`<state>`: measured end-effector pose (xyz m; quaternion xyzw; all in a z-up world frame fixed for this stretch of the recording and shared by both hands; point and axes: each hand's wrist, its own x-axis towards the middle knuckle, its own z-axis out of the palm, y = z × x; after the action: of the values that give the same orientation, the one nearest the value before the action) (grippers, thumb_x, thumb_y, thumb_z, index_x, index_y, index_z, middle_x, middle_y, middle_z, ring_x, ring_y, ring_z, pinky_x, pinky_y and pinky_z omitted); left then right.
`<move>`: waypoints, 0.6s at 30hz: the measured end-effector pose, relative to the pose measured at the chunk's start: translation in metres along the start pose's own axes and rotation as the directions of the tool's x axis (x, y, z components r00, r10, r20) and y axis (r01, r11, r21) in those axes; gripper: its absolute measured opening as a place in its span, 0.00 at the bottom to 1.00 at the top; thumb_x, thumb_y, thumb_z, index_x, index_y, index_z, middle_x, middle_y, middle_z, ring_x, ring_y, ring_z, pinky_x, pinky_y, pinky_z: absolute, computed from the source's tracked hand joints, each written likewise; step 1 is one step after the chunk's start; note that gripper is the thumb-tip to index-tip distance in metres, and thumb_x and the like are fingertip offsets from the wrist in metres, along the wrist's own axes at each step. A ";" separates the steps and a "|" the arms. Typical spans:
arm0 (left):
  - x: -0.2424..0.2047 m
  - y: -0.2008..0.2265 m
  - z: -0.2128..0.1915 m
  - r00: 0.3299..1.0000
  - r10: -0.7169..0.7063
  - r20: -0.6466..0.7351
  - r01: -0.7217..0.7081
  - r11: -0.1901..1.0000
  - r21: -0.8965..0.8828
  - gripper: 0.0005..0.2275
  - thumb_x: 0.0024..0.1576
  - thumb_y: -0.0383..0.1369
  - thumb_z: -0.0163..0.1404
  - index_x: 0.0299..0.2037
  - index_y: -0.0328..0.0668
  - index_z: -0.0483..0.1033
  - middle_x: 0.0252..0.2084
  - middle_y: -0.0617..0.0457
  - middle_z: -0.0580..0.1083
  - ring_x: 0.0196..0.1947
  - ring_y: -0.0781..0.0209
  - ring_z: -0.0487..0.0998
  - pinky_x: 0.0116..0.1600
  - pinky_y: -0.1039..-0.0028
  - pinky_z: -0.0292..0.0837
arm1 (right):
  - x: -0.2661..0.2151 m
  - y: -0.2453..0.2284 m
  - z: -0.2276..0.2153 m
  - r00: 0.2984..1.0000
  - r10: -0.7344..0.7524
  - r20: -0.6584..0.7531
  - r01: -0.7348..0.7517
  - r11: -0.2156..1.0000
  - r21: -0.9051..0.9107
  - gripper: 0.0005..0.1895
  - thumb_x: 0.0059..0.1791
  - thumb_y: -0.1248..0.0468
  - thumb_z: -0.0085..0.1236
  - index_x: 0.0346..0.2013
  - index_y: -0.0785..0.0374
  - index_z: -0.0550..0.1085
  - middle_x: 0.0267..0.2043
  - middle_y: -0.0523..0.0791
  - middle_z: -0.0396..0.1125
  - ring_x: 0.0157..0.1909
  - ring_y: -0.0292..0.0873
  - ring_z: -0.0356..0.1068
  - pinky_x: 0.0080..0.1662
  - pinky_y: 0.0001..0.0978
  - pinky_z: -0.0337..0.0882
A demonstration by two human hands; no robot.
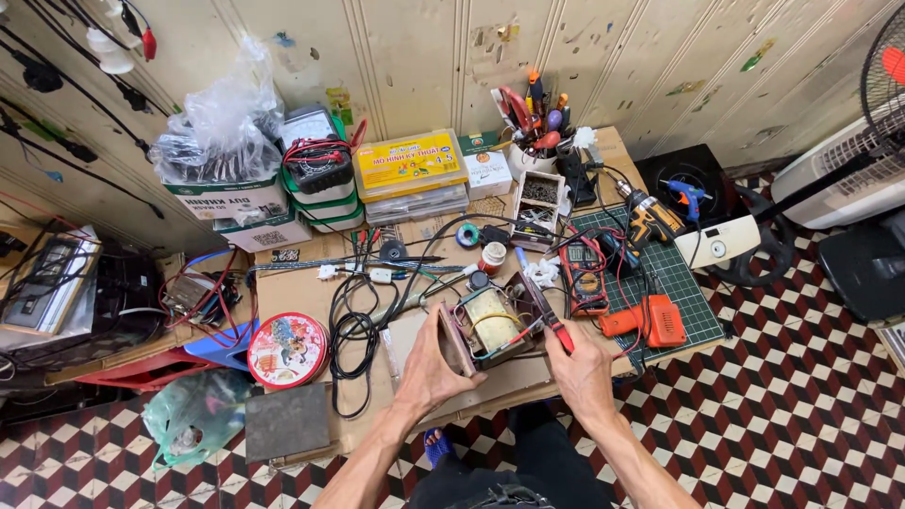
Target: Inspecting and repairing an internal transformer and power supply component using a multimeter and pliers.
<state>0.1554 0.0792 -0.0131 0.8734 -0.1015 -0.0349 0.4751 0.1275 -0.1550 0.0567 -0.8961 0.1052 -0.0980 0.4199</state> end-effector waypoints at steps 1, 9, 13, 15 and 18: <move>0.001 0.003 -0.001 1.000 -0.024 0.005 0.024 1.000 -0.016 0.62 0.29 0.43 0.74 0.72 0.32 0.43 0.68 0.35 0.61 0.68 0.41 0.64 0.70 0.62 0.60 | 0.004 0.004 0.000 0.997 -0.075 -0.017 0.075 0.997 -0.023 0.10 0.50 0.62 0.55 0.39 0.67 0.76 0.27 0.51 0.70 0.27 0.49 0.71 0.34 0.43 0.69; -0.007 0.044 -0.019 0.989 -0.151 0.004 0.146 0.952 -0.269 0.58 0.33 0.44 0.72 0.73 0.34 0.47 0.66 0.39 0.65 0.65 0.48 0.70 0.67 0.64 0.66 | 0.058 -0.017 -0.012 0.979 -0.163 0.124 0.188 0.955 -0.229 0.12 0.49 0.59 0.57 0.35 0.67 0.77 0.30 0.55 0.72 0.32 0.59 0.74 0.37 0.49 0.71; -0.024 0.044 -0.005 0.923 -0.357 0.145 0.376 0.753 -0.541 0.53 0.36 0.44 0.69 0.73 0.40 0.50 0.61 0.45 0.71 0.58 0.54 0.76 0.61 0.66 0.72 | 0.074 -0.038 -0.015 0.956 -0.107 0.272 0.206 0.906 -0.369 0.13 0.48 0.57 0.55 0.33 0.65 0.78 0.28 0.58 0.72 0.34 0.61 0.74 0.41 0.52 0.72; -0.030 0.035 0.007 0.918 -0.364 0.157 0.383 0.717 -0.583 0.52 0.37 0.43 0.69 0.71 0.37 0.52 0.60 0.44 0.72 0.58 0.54 0.77 0.61 0.66 0.73 | 0.078 -0.043 -0.013 0.945 -0.096 0.313 0.218 0.898 -0.383 0.13 0.48 0.57 0.54 0.33 0.65 0.78 0.28 0.58 0.72 0.34 0.61 0.74 0.41 0.52 0.73; -0.035 0.041 0.011 0.902 -0.399 0.164 0.408 0.667 -0.624 0.50 0.37 0.43 0.69 0.70 0.36 0.54 0.58 0.43 0.73 0.57 0.54 0.77 0.61 0.66 0.73 | 0.083 -0.047 -0.012 0.926 -0.058 0.373 0.220 0.886 -0.409 0.13 0.47 0.58 0.53 0.34 0.65 0.79 0.29 0.58 0.73 0.34 0.61 0.75 0.42 0.52 0.74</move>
<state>0.1139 0.0560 0.0142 0.6563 0.1094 -0.1774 0.7251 0.2092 -0.1571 0.1082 -0.9761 -0.0172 0.0591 0.2085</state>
